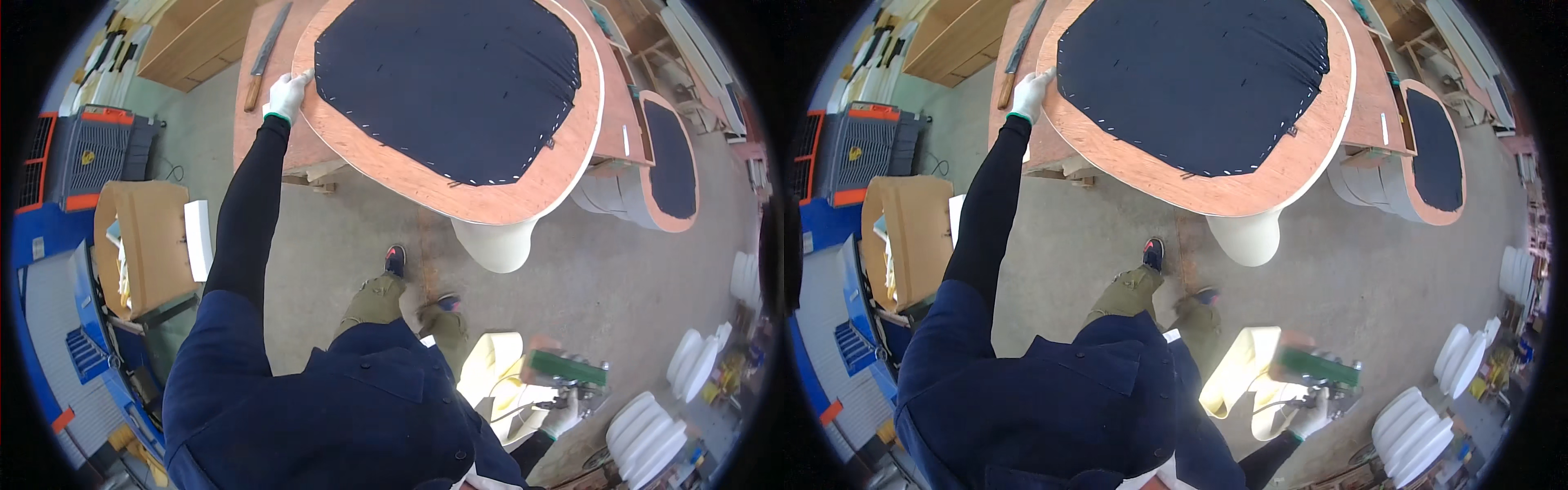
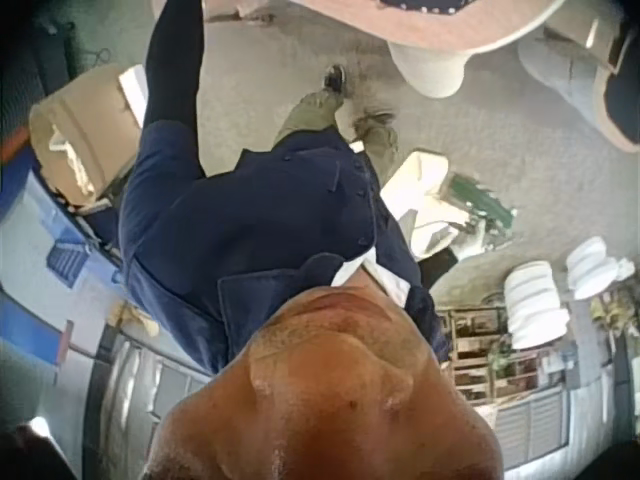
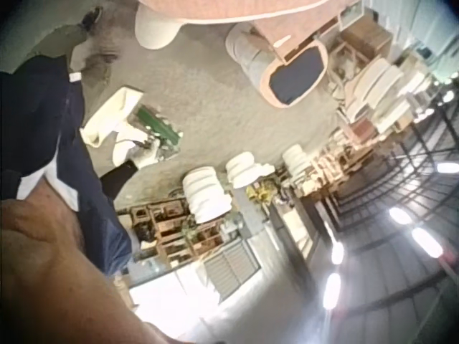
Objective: The person applies adhesive to the edge of a large, oval-shaped foam cushion using a spray gun. They then press a strip of beige foam padding along the glued edge to cover the perimeter. The person repeats this process, applying glue and attaching foam strips to different sections of the cushion's edge.
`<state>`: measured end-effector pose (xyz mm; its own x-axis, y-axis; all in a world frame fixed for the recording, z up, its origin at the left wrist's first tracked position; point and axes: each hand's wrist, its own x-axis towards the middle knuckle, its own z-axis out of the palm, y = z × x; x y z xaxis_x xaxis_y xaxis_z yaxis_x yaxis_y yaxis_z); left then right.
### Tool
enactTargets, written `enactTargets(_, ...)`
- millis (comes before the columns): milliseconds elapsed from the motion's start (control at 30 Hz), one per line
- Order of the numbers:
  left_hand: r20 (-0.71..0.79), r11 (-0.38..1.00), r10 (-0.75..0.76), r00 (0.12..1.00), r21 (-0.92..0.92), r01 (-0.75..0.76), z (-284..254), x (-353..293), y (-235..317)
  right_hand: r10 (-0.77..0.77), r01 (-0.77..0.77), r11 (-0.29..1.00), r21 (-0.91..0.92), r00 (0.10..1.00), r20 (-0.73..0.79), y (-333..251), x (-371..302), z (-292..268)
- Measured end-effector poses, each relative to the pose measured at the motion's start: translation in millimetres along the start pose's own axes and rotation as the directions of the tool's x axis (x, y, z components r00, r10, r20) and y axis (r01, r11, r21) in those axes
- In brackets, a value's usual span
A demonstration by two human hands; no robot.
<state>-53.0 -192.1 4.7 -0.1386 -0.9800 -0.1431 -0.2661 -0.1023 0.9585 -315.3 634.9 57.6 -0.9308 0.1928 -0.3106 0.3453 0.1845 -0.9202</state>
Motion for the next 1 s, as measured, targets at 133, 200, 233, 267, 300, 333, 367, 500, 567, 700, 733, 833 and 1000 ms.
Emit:
enactTargets(133, -0.081, 0.992, 0.031, 0.996, 0.123, -0.021, 10.8, -48.5, -2.0, 0.041, -0.028, 0.996, -0.084, 0.986, 0.161, 0.0, -69.1, 35.2)
enactTargets(200, -0.167, 0.956, 0.081, 0.983, 0.292, -0.029, 21.4, -82.9, -16.0, 0.151, -0.132, 0.981, -0.144, 0.98, 0.13, 0.2, -85.0, 50.4)
enactTargets(233, -0.197, 0.921, 0.144, 0.97, 0.385, -0.058, 22.6, -94.6, -23.0, 0.136, -0.065, 0.958, -0.279, 0.961, 0.242, -2.2, -92.0, 56.0)
enactTargets(267, -0.248, 0.908, 0.133, 0.96, 0.418, -0.017, 22.9, -107.4, -32.5, 0.051, 0.011, 0.981, -0.192, 0.947, 0.316, 2.3, -97.4, 65.1)
enactTargets(300, -0.283, 0.882, 0.142, 0.949, 0.471, 0.008, 26.9, -117.6, -41.4, -0.018, 0.084, 0.982, -0.169, 0.932, 0.362, 2.2, -104.8, 70.8)
enactTargets(333, -0.228, 0.927, 0.11, 0.967, 0.373, -0.017, 25.0, -120.1, -46.3, -0.099, 0.194, 0.958, -0.21, 0.915, 0.39, 5.5, -111.7, 79.1)
enactTargets(367, -0.154, 0.897, 0.132, 0.979, 0.438, -0.052, 19.2, -115.5, -47.0, -0.081, 0.185, 0.958, -0.217, 0.906, 0.415, 7.3, -119.1, 85.6)
enactTargets(500, 0.03, 0.96, 0.069, 0.997, 0.269, -0.075, -5.6, -102.1, -43.6, -0.085, 0.14, 0.983, -0.122, 0.922, 0.377, 22.0, -151.8, 102.0)
enactTargets(567, 0.057, 0.979, 0.205, 0.977, 0.014, -0.206, -27.2, -119.4, -55.5, -0.196, 0.222, 0.974, -0.036, 0.918, 0.344, 32.0, -167.6, 102.5)
enactTargets(700, 0.051, 0.889, 0.369, 0.928, 0.273, -0.369, -94.8, -227.3, -122.1, -0.304, 0.299, 0.952, 0.071, 0.887, 0.347, 48.0, -189.6, 88.4)
enactTargets(733, 0.134, 0.846, 0.367, 0.92, 0.363, -0.39, -114.3, -263.5, -143.2, -0.314, 0.296, 0.949, 0.106, 0.878, 0.362, 50.1, -193.5, 84.3)
enactTargets(833, 0.288, 0.781, -0.046, 0.957, 0.607, -0.145, -173.7, -388.9, -201.3, -0.322, 0.278, 0.946, 0.169, 0.87, 0.372, 53.5, -205.1, 69.0)
enactTargets(1000, 0.464, 0.91, -0.202, 0.863, 0.414, -0.01, -152.1, -505.6, -218.0, -0.391, 0.32, 0.917, 0.239, 0.84, 0.376, 46.6, -213.8, 37.4)
